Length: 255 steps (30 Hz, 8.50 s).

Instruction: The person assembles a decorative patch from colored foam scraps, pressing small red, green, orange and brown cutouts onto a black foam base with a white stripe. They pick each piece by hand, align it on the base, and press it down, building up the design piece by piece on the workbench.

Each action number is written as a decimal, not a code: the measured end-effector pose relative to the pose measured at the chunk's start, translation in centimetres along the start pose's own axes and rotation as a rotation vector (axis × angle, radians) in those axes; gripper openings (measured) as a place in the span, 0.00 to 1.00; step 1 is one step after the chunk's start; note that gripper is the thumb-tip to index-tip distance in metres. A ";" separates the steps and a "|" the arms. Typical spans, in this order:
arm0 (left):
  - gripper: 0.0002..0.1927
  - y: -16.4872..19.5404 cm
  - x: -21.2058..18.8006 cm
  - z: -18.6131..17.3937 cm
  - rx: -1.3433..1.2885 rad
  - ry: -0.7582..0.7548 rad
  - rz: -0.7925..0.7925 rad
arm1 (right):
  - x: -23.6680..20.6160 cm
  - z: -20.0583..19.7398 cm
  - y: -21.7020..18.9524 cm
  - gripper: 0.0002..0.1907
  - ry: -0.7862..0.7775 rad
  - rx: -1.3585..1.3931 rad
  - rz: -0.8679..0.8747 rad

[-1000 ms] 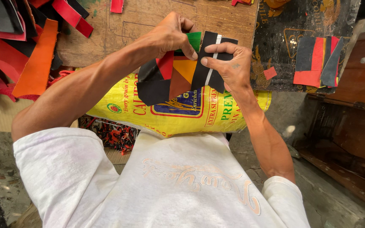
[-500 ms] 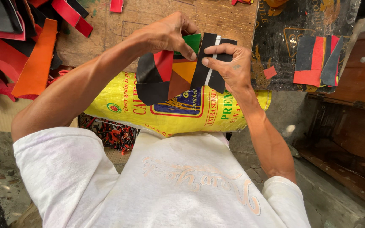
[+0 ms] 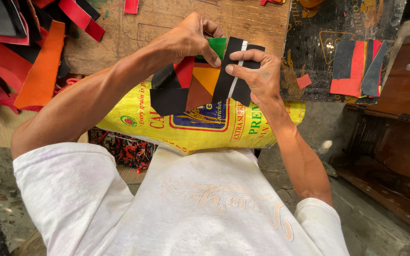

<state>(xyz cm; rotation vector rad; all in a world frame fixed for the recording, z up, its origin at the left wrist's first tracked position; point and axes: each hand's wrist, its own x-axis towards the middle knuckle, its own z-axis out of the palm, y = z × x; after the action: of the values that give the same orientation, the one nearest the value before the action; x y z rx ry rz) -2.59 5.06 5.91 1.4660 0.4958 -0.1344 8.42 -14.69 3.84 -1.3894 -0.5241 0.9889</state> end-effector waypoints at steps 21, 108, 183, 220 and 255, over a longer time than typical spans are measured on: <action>0.17 -0.8 0.1 0.7 -0.135 0.085 -0.112 | -0.2 1.4 0.4 0.14 0.143 0.001 0.004; 0.17 -1.3 0.3 0.8 -0.042 0.034 0.056 | 0.6 -0.3 0.5 0.14 0.020 0.158 0.068; 0.34 -2.0 0.3 -0.1 0.266 -0.250 0.126 | 1.2 -1.7 0.3 0.37 -0.258 -0.014 0.086; 0.27 -13.0 -9.9 12.1 -1.351 0.410 0.355 | -1.2 0.1 -2.2 0.28 -0.013 0.164 0.163; 0.19 -7.0 -7.1 13.8 -0.409 0.915 0.387 | -2.9 2.8 -2.1 0.28 0.014 0.106 -0.037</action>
<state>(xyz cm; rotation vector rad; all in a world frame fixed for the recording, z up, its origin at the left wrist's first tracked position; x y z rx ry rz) -8.32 -10.69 2.71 1.1265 0.8901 0.9323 5.20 -15.25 6.95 -1.2872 -0.4784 0.9628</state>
